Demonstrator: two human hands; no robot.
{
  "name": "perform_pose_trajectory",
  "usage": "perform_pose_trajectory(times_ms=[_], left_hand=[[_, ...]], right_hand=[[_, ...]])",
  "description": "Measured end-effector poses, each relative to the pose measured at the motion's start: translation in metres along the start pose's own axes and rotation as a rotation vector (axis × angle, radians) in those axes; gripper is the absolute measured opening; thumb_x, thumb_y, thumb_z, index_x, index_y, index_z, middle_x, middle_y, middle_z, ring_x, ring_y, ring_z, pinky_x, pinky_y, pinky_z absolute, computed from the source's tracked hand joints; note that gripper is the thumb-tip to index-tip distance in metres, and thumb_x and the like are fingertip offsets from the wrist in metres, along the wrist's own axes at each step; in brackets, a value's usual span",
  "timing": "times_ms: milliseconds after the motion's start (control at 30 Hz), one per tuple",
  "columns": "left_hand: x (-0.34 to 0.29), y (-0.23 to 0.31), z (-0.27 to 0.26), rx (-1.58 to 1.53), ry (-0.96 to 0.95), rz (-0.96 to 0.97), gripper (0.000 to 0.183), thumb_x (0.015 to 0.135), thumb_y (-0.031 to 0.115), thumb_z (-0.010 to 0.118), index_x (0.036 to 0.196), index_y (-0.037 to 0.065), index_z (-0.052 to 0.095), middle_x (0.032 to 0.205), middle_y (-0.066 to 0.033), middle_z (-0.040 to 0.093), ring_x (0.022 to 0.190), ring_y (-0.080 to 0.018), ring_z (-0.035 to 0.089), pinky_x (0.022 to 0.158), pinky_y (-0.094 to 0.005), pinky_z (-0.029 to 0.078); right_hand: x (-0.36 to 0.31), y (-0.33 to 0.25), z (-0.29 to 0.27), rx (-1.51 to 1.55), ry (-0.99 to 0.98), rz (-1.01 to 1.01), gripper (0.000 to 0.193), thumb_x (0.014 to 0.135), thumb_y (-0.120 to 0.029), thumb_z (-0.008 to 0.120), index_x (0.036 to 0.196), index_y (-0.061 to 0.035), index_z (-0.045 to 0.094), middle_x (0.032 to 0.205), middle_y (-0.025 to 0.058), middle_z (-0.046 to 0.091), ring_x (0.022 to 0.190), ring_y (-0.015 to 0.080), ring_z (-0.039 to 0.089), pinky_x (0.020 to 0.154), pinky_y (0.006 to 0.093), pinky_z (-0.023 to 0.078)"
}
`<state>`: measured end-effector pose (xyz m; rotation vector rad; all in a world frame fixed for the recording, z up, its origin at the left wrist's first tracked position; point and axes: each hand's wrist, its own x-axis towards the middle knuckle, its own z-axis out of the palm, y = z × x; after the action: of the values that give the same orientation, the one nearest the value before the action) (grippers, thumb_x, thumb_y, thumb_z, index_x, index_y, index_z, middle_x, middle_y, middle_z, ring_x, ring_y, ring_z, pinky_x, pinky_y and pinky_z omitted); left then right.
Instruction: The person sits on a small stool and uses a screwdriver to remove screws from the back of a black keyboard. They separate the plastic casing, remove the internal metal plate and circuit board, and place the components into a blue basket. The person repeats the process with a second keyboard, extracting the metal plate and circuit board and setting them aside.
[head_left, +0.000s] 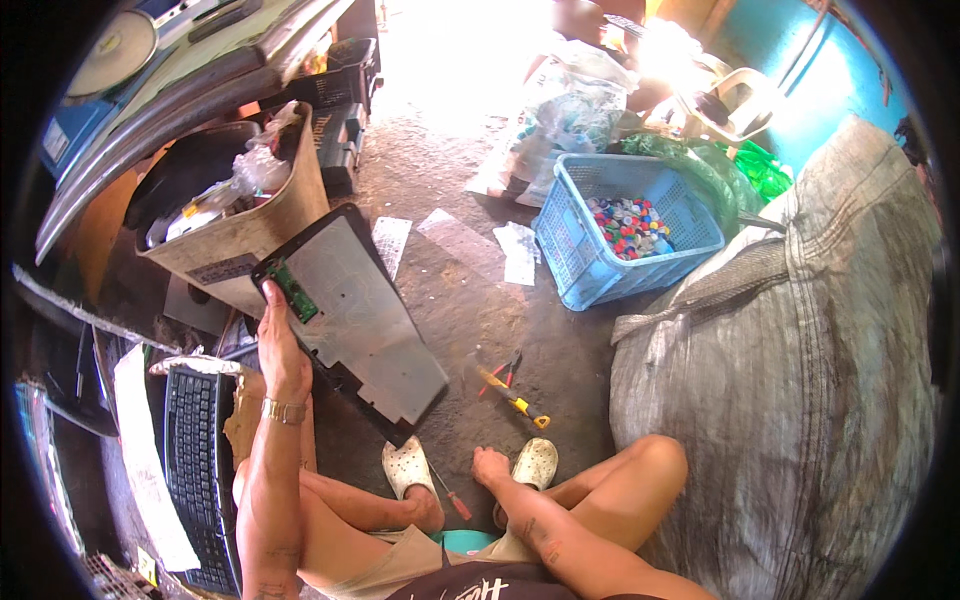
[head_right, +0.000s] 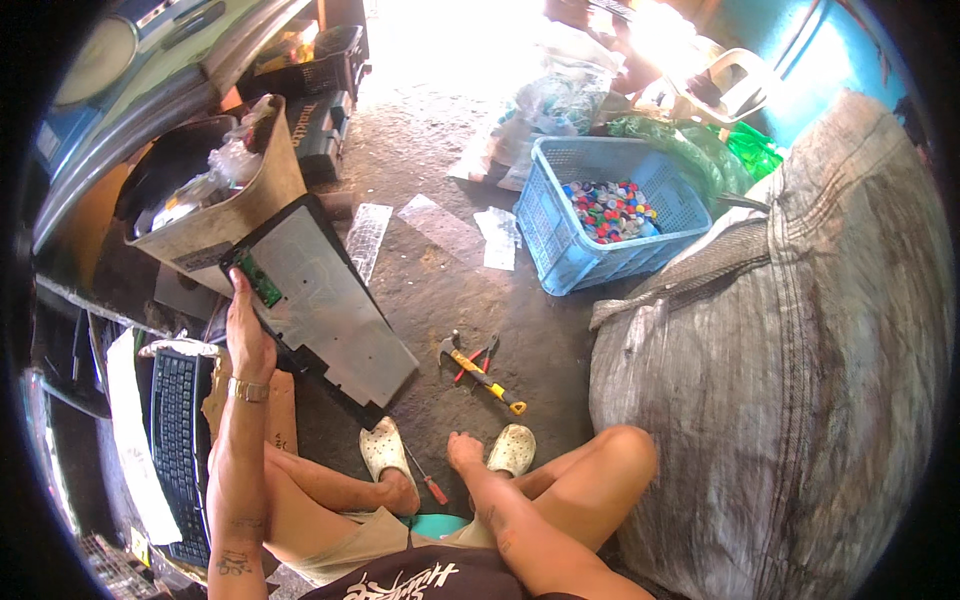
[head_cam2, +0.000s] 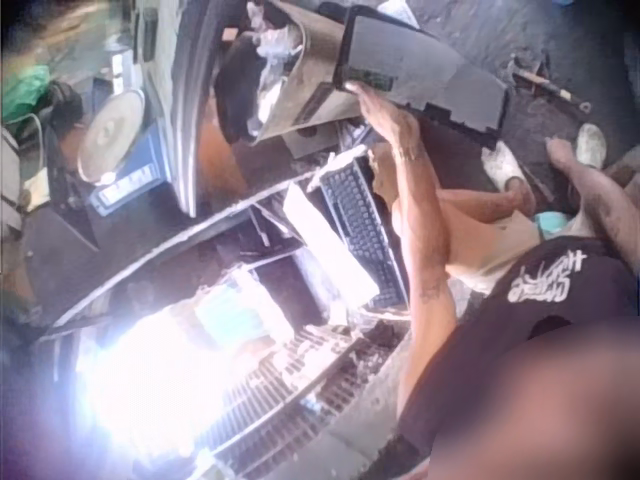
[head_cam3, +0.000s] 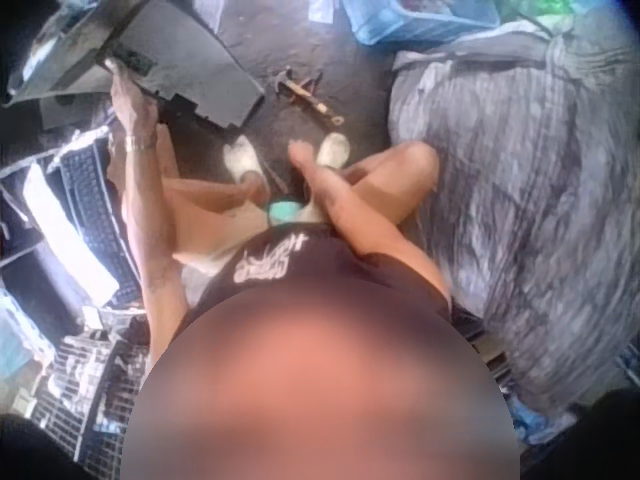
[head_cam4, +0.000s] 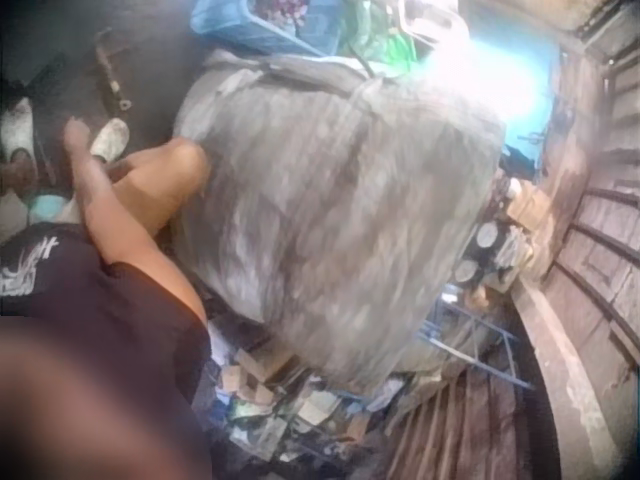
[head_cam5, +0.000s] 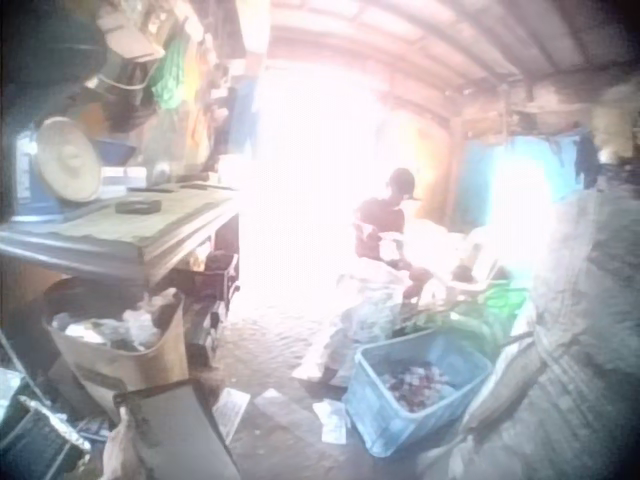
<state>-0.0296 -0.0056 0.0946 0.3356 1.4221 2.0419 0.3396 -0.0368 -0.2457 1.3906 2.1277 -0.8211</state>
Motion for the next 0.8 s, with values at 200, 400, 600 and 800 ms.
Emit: perform_pose_trajectory(times_ms=[200, 400, 600, 800], left_hand=[[0.009, -0.012, -0.002, 0.017, 0.026, 0.049, 0.071, 0.104, 0.053, 0.061, 0.146, -0.004, 0.053, 0.144, -0.0113, 0.059, 0.131, -0.0199, 0.054, 0.111, -0.0359, 0.043], [0.004, -0.009, -0.007, 0.038, -0.005, 0.038, 0.072, 0.105, 0.049, 0.061, 0.150, -0.007, 0.050, 0.147, -0.0100, 0.057, 0.129, -0.0174, 0.053, 0.112, -0.0334, 0.041], [-0.007, -0.004, 0.002, 0.114, 0.010, 0.122, 0.068, 0.105, 0.049, 0.061, 0.144, -0.007, 0.054, 0.140, -0.0150, 0.061, 0.124, -0.0216, 0.059, 0.106, -0.0343, 0.048], [0.001, -0.007, 0.004, -0.030, 0.019, 0.033, 0.065, 0.103, 0.049, 0.064, 0.137, -0.005, 0.058, 0.133, -0.0143, 0.064, 0.118, -0.0250, 0.063, 0.102, -0.0402, 0.053]], right_hand=[[0.000, -0.002, 0.000, 0.029, -0.021, 0.054, 0.034, 0.098, -0.021, 0.051, 0.122, -0.0032, 0.067, 0.121, 0.0255, 0.070, 0.113, 0.0416, 0.070, 0.095, 0.0517, 0.056], [0.003, 0.008, 0.008, 0.138, 0.179, 0.097, 0.027, 0.093, -0.019, 0.057, 0.116, -0.0032, 0.061, 0.112, 0.0256, 0.070, 0.103, 0.0451, 0.070, 0.092, 0.0542, 0.056], [-0.018, 0.003, -0.008, 0.233, 0.192, 0.045, 0.039, 0.097, -0.037, 0.066, 0.117, -0.0036, 0.063, 0.117, 0.0255, 0.068, 0.110, 0.0430, 0.068, 0.096, 0.0529, 0.054], [-0.053, -0.040, 0.024, -0.162, -0.324, -0.181, 0.048, 0.094, -0.051, 0.067, 0.114, -0.0076, 0.075, 0.111, 0.0174, 0.077, 0.106, 0.0351, 0.074, 0.093, 0.0455, 0.058]])
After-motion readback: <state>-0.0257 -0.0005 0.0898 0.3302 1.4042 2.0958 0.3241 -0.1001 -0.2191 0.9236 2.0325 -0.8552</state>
